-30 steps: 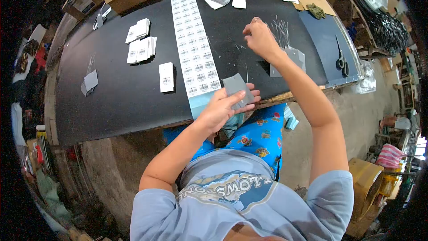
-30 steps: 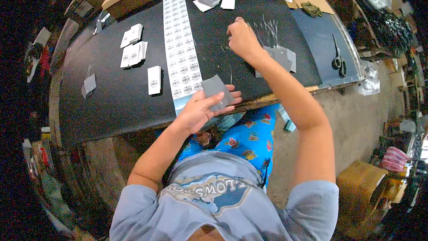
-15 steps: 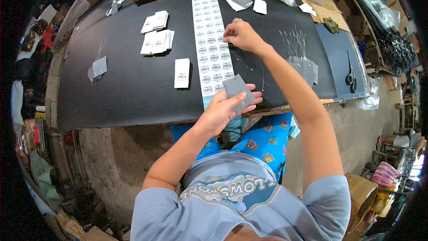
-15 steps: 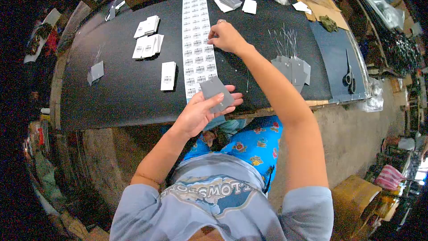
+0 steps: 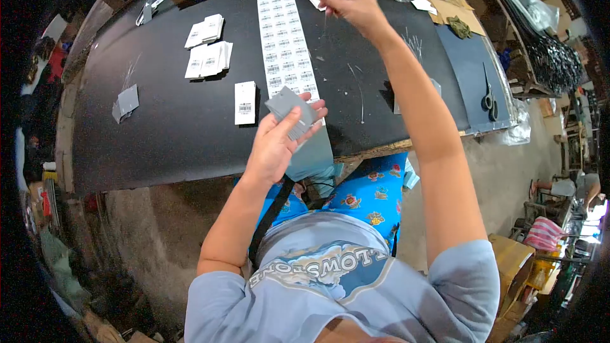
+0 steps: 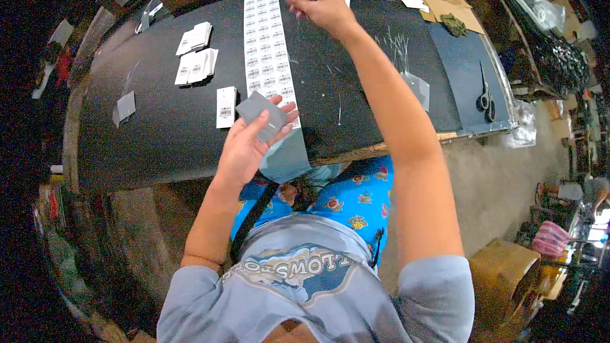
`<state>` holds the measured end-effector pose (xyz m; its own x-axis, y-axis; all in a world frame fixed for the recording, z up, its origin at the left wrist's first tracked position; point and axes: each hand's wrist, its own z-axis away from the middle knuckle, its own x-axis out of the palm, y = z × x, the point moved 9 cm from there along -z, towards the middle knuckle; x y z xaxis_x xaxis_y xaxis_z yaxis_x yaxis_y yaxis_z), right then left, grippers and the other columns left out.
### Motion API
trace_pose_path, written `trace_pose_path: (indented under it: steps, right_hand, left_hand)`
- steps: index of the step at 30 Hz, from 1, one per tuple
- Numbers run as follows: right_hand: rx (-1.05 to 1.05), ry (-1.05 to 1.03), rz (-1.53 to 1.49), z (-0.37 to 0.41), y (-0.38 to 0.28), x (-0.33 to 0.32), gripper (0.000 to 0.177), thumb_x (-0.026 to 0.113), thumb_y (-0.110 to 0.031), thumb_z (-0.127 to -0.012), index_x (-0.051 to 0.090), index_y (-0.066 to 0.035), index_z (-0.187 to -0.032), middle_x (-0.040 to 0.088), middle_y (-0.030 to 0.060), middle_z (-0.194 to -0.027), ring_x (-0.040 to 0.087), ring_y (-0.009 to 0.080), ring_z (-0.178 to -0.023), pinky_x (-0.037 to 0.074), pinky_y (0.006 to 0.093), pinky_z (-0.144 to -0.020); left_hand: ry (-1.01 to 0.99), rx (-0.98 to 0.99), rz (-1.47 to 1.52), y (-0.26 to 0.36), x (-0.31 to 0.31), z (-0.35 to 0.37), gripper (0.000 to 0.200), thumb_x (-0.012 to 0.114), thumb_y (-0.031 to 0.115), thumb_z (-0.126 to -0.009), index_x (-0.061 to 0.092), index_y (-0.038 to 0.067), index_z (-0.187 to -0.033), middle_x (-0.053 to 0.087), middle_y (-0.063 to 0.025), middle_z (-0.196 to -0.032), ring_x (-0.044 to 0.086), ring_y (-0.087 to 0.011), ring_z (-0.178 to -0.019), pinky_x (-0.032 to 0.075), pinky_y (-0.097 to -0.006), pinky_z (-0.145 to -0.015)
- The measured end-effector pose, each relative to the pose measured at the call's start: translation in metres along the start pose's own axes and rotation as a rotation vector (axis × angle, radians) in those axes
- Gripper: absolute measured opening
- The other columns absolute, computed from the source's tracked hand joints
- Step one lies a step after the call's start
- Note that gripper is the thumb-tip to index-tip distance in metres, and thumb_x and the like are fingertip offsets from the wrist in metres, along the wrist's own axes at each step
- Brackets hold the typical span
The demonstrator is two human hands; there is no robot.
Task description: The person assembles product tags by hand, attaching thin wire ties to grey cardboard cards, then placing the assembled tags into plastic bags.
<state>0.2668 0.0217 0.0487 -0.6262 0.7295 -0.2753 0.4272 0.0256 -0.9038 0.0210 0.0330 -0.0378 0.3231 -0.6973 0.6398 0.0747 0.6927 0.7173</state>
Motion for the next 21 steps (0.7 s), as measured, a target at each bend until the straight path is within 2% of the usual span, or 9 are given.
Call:
trace_pose_path:
  steps: [1,2,5,7,10,12,14,21]
  right_hand:
    - [0.032,0.042,-0.060,0.000,-0.001,-0.011,0.018,0.065,-0.015,-0.084,0.066,0.001,-0.090,0.066,0.0063,-0.075,0.060,0.0092,-0.064,0.048,0.0208,-0.057]
    - [-0.048,0.024,-0.103,0.003,-0.015,-0.017,0.017,0.064,-0.014,-0.085,0.066,0.001,-0.091,0.066,0.0059,-0.075,0.061,0.0100,-0.064,0.049,0.0210,-0.057]
    - [-0.038,0.024,-0.159,0.026,-0.044,-0.021,0.015,0.065,-0.011,-0.083,0.066,0.001,-0.093,0.066,0.0066,-0.077,0.061,0.0103,-0.065,0.049,0.0216,-0.057]
    - [0.021,-0.201,-0.074,0.050,-0.064,0.001,0.019,0.067,-0.013,-0.082,0.066,-0.001,-0.096,0.066,0.0055,-0.080,0.059,0.0073,-0.066,0.047,0.0199,-0.060]
    - [0.137,-0.324,-0.043,0.086,-0.072,0.025,0.026,0.067,-0.010,-0.078,0.063,-0.001,-0.102,0.065,0.0043,-0.079,0.057,0.0058,-0.062,0.045,0.0189,-0.056]
    - [0.171,-0.317,-0.031,0.105,-0.064,0.035,0.030,0.066,-0.008,-0.078,0.060,0.001,-0.106,0.064,0.0030,-0.076,0.055,0.0049,-0.061,0.043,0.0188,-0.053]
    - [0.205,-0.279,-0.076,0.116,-0.058,0.040,0.034,0.063,-0.005,-0.078,0.057,0.001,-0.110,0.062,0.0016,-0.073,0.054,0.0039,-0.060,0.043,0.0184,-0.053]
    - [0.148,-0.164,-0.049,0.124,-0.057,0.035,0.032,0.060,-0.001,-0.077,0.058,0.001,-0.109,0.060,0.0007,-0.071,0.051,0.0020,-0.058,0.039,0.0167,-0.051]
  left_hand:
    - [0.005,0.036,-0.013,0.005,-0.002,-0.001,0.038,0.049,0.014,-0.093,0.041,-0.006,-0.125,0.053,-0.0220,-0.121,0.053,-0.0298,-0.114,0.047,-0.0370,-0.095]
    - [0.012,0.072,-0.028,0.009,-0.002,-0.003,0.038,0.049,0.013,-0.093,0.041,-0.006,-0.124,0.053,-0.0221,-0.121,0.053,-0.0300,-0.114,0.047,-0.0376,-0.095]
    - [0.045,0.132,-0.098,0.017,-0.005,-0.008,0.034,0.052,0.013,-0.092,0.046,-0.006,-0.120,0.057,-0.0207,-0.115,0.058,-0.0295,-0.107,0.051,-0.0369,-0.089]
    - [0.074,0.157,-0.170,0.021,-0.007,-0.012,0.033,0.054,0.014,-0.091,0.048,-0.006,-0.118,0.060,-0.0196,-0.111,0.061,-0.0287,-0.103,0.052,-0.0361,-0.087]
    - [0.087,0.187,-0.246,0.025,-0.006,-0.015,0.029,0.057,0.014,-0.089,0.054,-0.003,-0.113,0.064,-0.0152,-0.103,0.064,-0.0254,-0.095,0.055,-0.0341,-0.080]
    - [0.094,0.253,-0.301,0.030,0.001,-0.016,0.026,0.059,0.012,-0.088,0.057,0.000,-0.111,0.066,-0.0116,-0.100,0.065,-0.0222,-0.091,0.056,-0.0322,-0.076]
    - [0.125,0.288,-0.305,0.032,0.005,-0.016,0.022,0.060,0.009,-0.087,0.061,0.000,-0.106,0.066,-0.0123,-0.096,0.066,-0.0205,-0.086,0.057,-0.0309,-0.072]
    - [0.182,0.422,-0.464,0.036,0.010,-0.017,0.019,0.064,0.008,-0.083,0.065,-0.003,-0.099,0.067,-0.0088,-0.089,0.064,-0.0135,-0.078,0.058,-0.0282,-0.067]
